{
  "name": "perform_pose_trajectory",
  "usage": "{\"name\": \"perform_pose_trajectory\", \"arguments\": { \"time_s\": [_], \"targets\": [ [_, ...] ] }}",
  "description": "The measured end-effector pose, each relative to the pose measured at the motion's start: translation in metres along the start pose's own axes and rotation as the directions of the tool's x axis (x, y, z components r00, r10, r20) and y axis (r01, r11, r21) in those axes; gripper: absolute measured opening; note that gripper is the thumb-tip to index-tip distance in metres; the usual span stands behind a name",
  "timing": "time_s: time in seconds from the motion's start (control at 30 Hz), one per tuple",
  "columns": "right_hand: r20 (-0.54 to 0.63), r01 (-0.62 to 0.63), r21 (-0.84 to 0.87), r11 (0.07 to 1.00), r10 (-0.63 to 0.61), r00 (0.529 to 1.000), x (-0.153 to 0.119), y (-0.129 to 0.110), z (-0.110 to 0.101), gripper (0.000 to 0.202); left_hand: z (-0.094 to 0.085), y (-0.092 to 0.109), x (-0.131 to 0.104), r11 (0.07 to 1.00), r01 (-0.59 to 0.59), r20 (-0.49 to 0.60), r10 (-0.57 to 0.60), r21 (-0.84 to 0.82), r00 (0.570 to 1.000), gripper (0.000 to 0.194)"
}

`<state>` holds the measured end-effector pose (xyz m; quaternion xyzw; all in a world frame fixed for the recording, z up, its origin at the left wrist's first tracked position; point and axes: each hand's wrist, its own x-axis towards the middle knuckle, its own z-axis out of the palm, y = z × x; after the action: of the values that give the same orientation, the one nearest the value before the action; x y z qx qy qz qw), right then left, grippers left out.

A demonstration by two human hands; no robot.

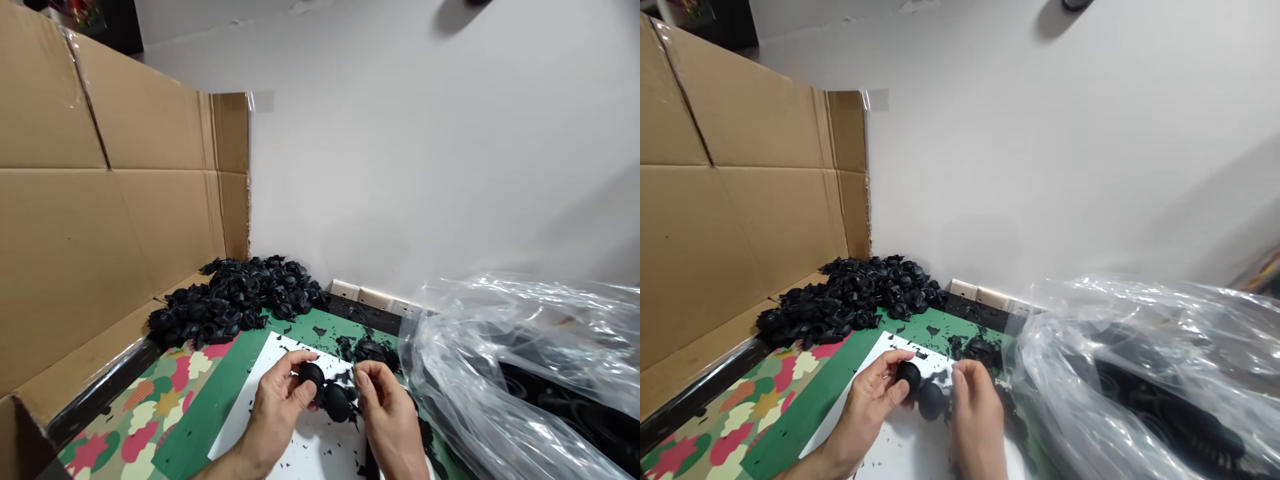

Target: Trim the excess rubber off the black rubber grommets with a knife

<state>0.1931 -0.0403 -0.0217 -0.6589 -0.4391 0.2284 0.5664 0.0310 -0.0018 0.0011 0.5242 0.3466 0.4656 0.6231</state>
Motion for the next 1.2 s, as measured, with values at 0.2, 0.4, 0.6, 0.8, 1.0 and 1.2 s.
{"name": "perform_pose_trajectory", "arguments": {
  "time_s": [0.2,0.4,0.6,0.8,1.0,1.2],
  "targets": [
    [0.038,0.444,-0.143,0.885,-0.443,0.896,-0.012,-0.008,0.009,0.019,0.000,0.004,0.006,0.968,0.187,-0.065,-0.200,-0.170,0.978,0.044],
    [0.131,0.560,-0.227,0.797,-0.544,0.829,-0.019,-0.001,0.023,0.014,-0.002,0.004,0.005,0.901,0.275,-0.011,-0.296,-0.335,0.955,0.054],
    [0.065,0.612,-0.260,0.747,-0.619,0.783,-0.019,-0.001,0.027,0.011,-0.001,-0.003,0.001,0.882,0.317,0.065,-0.314,-0.349,0.947,0.057],
    [-0.005,0.581,-0.162,0.798,-0.590,0.808,-0.017,0.003,0.028,0.008,-0.002,-0.004,0.000,0.911,0.345,0.120,-0.325,-0.227,0.938,0.059],
    [0.029,0.515,-0.118,0.849,-0.515,0.856,-0.018,0.008,0.029,0.012,0.000,0.002,0.000,0.967,0.247,0.091,-0.241,-0.064,0.966,0.051],
    [0.038,0.419,-0.030,0.907,-0.418,0.907,-0.022,0.004,0.033,0.013,0.002,0.006,-0.002,0.982,0.141,0.127,-0.157,0.125,0.979,0.021]
  ]
}}
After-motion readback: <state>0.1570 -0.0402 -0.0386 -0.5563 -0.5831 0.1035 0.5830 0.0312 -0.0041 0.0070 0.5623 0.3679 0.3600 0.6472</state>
